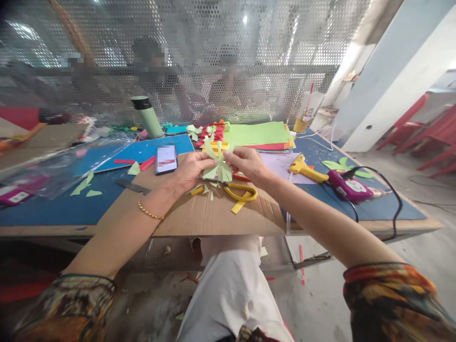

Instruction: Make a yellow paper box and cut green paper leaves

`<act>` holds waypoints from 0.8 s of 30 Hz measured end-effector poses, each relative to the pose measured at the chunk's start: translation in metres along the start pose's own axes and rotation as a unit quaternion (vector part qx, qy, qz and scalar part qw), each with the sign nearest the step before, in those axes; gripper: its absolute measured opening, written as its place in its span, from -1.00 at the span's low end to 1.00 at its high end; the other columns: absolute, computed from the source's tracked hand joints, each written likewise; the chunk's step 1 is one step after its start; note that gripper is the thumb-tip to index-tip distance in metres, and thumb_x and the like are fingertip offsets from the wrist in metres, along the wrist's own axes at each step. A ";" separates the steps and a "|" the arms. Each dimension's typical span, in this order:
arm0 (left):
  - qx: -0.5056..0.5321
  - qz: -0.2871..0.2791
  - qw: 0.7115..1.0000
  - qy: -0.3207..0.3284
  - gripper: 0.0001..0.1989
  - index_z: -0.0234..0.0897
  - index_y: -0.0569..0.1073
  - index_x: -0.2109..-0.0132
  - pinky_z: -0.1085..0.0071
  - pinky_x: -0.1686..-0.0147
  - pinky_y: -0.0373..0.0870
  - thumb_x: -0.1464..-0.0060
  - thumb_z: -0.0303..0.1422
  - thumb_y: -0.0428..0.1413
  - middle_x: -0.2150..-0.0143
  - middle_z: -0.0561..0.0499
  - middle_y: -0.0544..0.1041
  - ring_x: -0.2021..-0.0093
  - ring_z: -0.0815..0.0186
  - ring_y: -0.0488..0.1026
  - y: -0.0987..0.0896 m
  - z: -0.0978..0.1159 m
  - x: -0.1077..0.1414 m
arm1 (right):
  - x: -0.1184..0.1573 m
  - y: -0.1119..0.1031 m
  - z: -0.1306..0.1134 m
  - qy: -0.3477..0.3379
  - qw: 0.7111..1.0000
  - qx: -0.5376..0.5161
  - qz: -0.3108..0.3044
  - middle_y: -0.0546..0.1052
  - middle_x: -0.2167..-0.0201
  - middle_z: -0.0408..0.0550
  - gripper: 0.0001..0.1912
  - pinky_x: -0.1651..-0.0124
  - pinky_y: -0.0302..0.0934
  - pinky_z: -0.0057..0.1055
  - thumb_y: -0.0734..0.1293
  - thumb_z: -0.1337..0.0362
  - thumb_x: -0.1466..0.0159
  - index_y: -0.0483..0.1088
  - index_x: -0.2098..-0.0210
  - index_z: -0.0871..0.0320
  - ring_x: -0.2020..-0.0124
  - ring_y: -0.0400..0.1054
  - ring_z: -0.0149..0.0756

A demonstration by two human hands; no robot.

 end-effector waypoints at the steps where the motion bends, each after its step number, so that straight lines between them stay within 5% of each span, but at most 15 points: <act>1: -0.006 0.010 1.000 0.009 -0.91 -0.34 0.60 0.42 0.39 0.32 0.37 0.08 -0.45 0.37 0.48 0.01 0.60 0.42 0.33 0.48 -0.002 0.002 0.000 | -0.002 -0.002 -0.001 0.004 1.000 0.009 -0.006 0.55 0.48 -0.08 -0.23 0.34 0.33 -0.40 0.61 -0.48 0.05 0.55 0.46 0.16 0.45 0.38 -0.38; 4: -0.039 0.043 0.998 0.037 -0.84 -0.32 0.54 0.47 0.42 0.37 0.28 0.06 -0.47 0.39 0.51 0.07 0.52 0.45 0.39 0.38 -0.006 0.008 0.001 | -0.007 -0.004 -0.003 0.006 0.998 0.062 -0.021 0.51 0.54 -0.07 -0.22 0.39 0.26 -0.41 0.56 -0.50 -0.02 0.49 0.53 0.15 0.48 0.35 -0.39; 9: -0.100 0.087 0.989 0.068 -0.73 -0.32 0.45 0.54 0.44 0.45 0.08 -0.04 -0.56 0.31 0.54 0.13 0.36 0.48 0.46 0.19 -0.011 0.016 0.003 | -0.013 0.000 -0.009 -0.008 0.987 0.159 0.033 0.43 0.63 -0.15 -0.41 0.46 0.03 -0.39 0.68 -0.21 -0.08 0.48 0.56 0.16 0.54 0.22 -0.42; 18: 0.024 0.015 0.999 0.026 -0.70 -0.32 0.51 0.44 0.48 0.46 0.26 0.00 -0.42 0.50 0.50 0.13 0.41 0.50 0.46 0.32 -0.006 0.012 -0.001 | -0.012 0.003 -0.032 -0.016 0.988 0.153 0.024 0.51 0.62 -0.08 -0.58 0.46 0.08 -0.38 0.66 -0.02 -0.08 0.57 0.58 0.17 0.55 0.23 -0.41; 24: 0.033 0.029 0.998 0.054 -0.78 -0.33 0.56 0.43 0.50 0.49 0.25 -0.08 -0.49 0.43 0.53 0.13 0.44 0.53 0.48 0.33 -0.004 0.017 0.000 | -0.007 -0.004 -0.042 -0.028 0.967 0.251 0.041 0.54 0.63 -0.03 -0.63 0.40 0.16 -0.36 0.54 0.12 -0.25 0.56 0.60 0.18 0.53 0.30 -0.36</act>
Point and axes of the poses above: each hand's wrist, its own x-axis away from the middle knuckle, its own y-axis out of the palm, z = x × y, the point moved 6 cm from there along -x, towards the middle knuckle
